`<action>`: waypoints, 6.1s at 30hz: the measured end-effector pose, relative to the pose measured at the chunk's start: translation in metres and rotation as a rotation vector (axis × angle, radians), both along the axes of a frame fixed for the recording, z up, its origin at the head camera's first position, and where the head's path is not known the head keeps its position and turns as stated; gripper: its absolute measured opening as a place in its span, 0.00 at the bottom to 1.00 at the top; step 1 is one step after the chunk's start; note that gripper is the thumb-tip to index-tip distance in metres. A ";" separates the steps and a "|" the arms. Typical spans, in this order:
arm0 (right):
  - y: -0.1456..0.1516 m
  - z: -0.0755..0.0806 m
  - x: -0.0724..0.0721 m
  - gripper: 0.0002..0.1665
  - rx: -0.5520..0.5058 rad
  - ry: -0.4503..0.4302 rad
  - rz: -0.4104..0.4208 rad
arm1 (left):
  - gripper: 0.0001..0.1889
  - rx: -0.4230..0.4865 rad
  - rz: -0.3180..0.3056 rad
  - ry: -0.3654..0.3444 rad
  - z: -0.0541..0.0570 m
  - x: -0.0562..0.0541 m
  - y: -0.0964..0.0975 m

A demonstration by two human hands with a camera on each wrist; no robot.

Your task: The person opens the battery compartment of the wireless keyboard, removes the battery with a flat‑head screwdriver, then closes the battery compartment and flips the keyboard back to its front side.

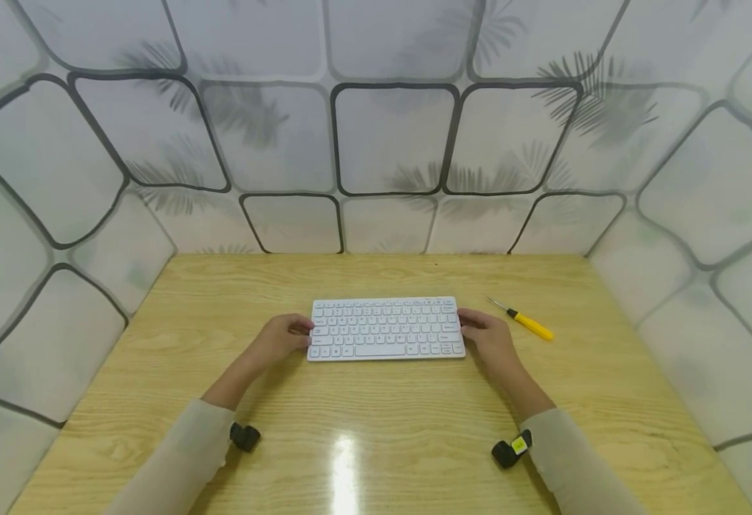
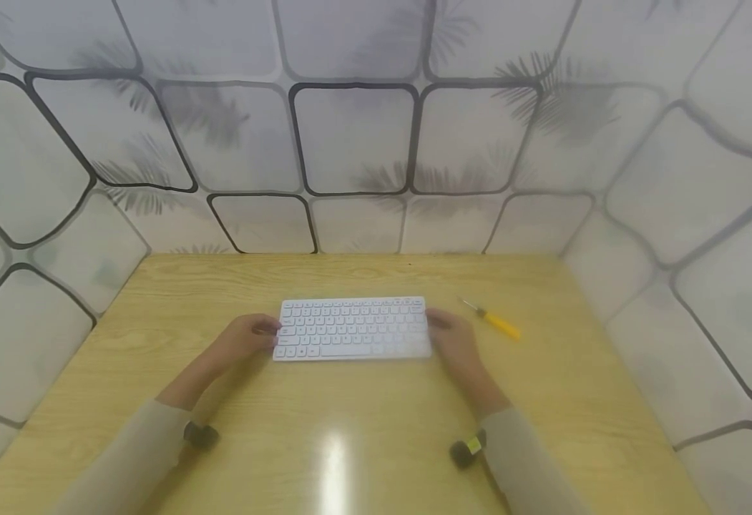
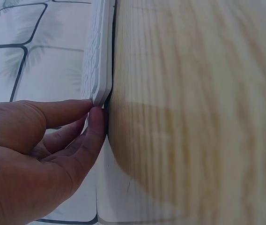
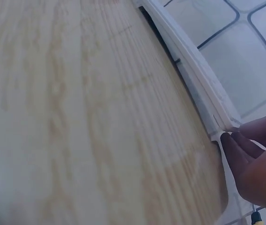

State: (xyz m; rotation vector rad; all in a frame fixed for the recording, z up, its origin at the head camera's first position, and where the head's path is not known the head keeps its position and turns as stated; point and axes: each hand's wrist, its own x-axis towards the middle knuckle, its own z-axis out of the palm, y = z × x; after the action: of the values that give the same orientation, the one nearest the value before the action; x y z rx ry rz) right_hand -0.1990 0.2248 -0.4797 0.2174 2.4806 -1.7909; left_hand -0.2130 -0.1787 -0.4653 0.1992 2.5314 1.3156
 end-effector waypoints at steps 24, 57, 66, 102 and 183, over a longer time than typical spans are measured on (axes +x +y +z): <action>0.002 0.000 0.001 0.24 -0.630 -0.058 -0.065 | 0.15 -0.008 0.016 0.008 -0.002 0.000 -0.003; 0.004 0.017 0.007 0.26 -0.655 0.066 0.058 | 0.14 0.096 -0.093 0.232 0.032 -0.015 0.133; 0.006 0.019 0.005 0.26 -0.670 0.088 0.097 | 0.13 0.123 -0.191 0.289 0.037 -0.026 0.172; -0.022 0.095 0.016 0.21 -0.742 0.239 0.161 | 0.16 0.318 -0.058 0.385 0.070 -0.020 0.201; -0.103 0.130 0.016 0.28 -0.226 0.226 0.444 | 0.25 0.836 -0.043 0.354 0.127 0.013 0.105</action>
State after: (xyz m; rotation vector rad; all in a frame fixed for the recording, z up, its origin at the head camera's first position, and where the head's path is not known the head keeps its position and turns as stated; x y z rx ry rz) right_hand -0.1833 0.1219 -0.3497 -0.5330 2.1894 -1.9476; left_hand -0.1998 -0.0733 -0.3385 0.6932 2.0218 2.4165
